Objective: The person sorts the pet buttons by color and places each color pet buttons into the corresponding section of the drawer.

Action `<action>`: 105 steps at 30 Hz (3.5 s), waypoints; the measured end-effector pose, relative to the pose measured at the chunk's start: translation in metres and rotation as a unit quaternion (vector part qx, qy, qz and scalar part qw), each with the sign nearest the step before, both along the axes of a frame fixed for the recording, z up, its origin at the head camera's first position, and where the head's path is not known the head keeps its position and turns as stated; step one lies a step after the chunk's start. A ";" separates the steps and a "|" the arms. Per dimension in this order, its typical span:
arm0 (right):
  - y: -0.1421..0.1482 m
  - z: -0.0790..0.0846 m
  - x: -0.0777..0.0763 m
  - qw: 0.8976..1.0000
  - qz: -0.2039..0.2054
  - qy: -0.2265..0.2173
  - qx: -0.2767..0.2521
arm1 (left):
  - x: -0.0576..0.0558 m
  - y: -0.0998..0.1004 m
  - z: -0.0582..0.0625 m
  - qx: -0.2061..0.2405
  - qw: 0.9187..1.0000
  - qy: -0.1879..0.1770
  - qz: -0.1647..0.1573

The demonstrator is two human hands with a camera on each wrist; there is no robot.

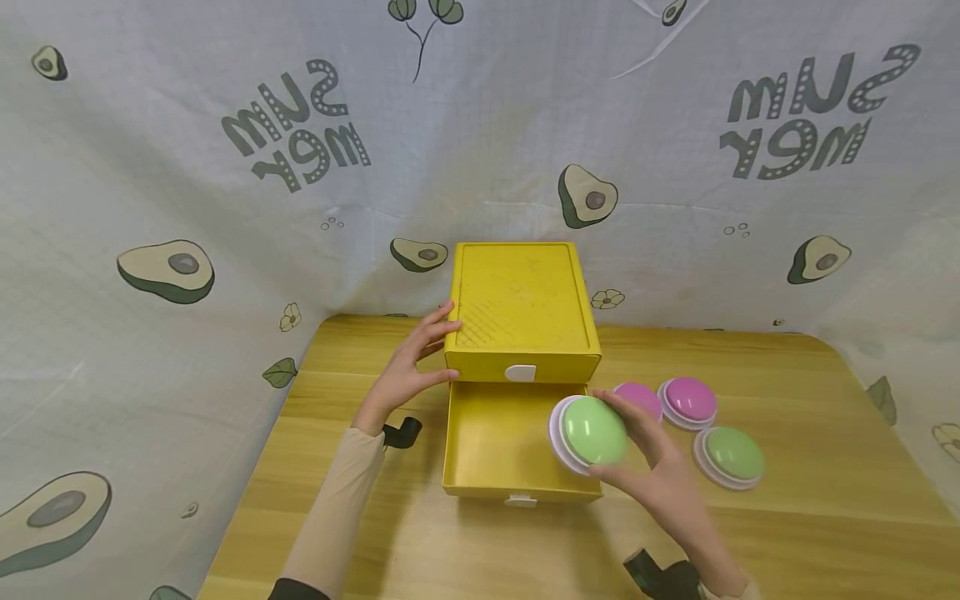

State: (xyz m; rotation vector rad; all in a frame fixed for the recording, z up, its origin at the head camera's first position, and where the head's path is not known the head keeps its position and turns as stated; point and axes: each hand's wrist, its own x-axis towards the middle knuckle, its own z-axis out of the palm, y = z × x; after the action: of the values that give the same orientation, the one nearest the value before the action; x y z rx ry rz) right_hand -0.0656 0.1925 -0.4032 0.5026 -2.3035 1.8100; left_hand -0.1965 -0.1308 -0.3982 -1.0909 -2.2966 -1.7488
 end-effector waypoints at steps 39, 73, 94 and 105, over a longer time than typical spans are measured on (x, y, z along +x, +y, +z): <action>-0.091 -0.008 -0.028 0.987 0.075 -0.065 0.129 | 0.002 0.001 0.001 -0.002 1.000 -0.002 0.007; -0.089 -0.020 -0.036 0.983 0.140 -0.054 0.105 | 0.000 0.002 -0.002 0.006 1.000 -0.004 0.003; -0.048 -0.001 -0.021 0.996 0.084 -0.014 0.015 | 0.001 0.002 -0.003 0.012 1.000 -0.010 0.006; -0.016 0.009 -0.017 0.997 0.060 0.040 -0.020 | 0.001 0.002 -0.003 0.017 1.000 -0.007 0.006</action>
State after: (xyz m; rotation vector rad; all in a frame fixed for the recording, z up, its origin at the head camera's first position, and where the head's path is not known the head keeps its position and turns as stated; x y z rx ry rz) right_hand -0.0823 0.1768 -0.3939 0.7069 -2.2235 1.8485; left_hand -0.1952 -0.1287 -0.4014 -1.0616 -2.2674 -1.7898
